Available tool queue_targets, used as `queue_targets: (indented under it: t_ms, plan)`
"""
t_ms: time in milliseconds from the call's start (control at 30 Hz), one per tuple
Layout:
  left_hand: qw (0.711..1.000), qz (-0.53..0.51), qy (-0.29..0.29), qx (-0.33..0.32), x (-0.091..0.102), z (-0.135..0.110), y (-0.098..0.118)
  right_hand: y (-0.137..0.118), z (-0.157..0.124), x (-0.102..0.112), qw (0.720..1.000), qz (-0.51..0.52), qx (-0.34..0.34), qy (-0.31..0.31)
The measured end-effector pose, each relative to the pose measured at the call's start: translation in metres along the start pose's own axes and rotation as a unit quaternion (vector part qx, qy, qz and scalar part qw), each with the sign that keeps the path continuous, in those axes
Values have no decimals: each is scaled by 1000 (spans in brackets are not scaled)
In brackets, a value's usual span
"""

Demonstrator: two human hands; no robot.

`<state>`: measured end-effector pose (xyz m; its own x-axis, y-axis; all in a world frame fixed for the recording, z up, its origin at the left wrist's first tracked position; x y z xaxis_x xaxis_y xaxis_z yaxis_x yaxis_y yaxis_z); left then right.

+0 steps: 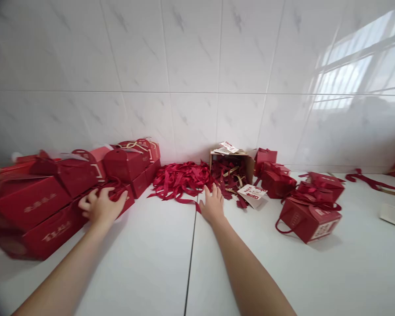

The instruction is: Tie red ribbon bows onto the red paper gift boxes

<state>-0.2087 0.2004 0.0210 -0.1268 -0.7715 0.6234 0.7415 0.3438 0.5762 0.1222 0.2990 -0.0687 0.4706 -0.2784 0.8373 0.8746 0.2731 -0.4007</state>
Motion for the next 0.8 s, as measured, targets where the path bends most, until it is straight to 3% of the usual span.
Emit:
queue_targets:
  t_ms: [167,400,500,633,700,800]
  plan:
    - [1000,6,-5,-11,-10,-6,-1,-4,0,-6,996,17,49,-70]
    - [988,-57,-78,-124,-24,-44,45,-25,-15,-2,981,82,143,-100]
    - [956,-121,-149,-224,-29,-69,71,-30,-18,-3,970,117,174,-122]
    - [883,-216,-241,-339,-25,-97,95,-26,-16,-2,968,160,159,-111]
    - [862,-257,-254,-355,-19,-100,99,-23,-14,-2,967,185,144,-98]
    - [855,-309,-246,-338,-10,-95,98,-18,-11,-2,962,238,114,-68]
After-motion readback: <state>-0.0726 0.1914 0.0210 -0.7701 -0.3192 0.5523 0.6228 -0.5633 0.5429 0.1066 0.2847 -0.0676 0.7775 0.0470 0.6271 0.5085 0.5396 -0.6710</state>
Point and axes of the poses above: each hand's wrist, its own z-axis towards the middle knuckle, its own x-axis out of the back of the hand, y = z × x, the point moved 7 cm from there along z, towards the middle knuckle, and after that the axes turned 3 degrees about x, right-handed, at the moved point
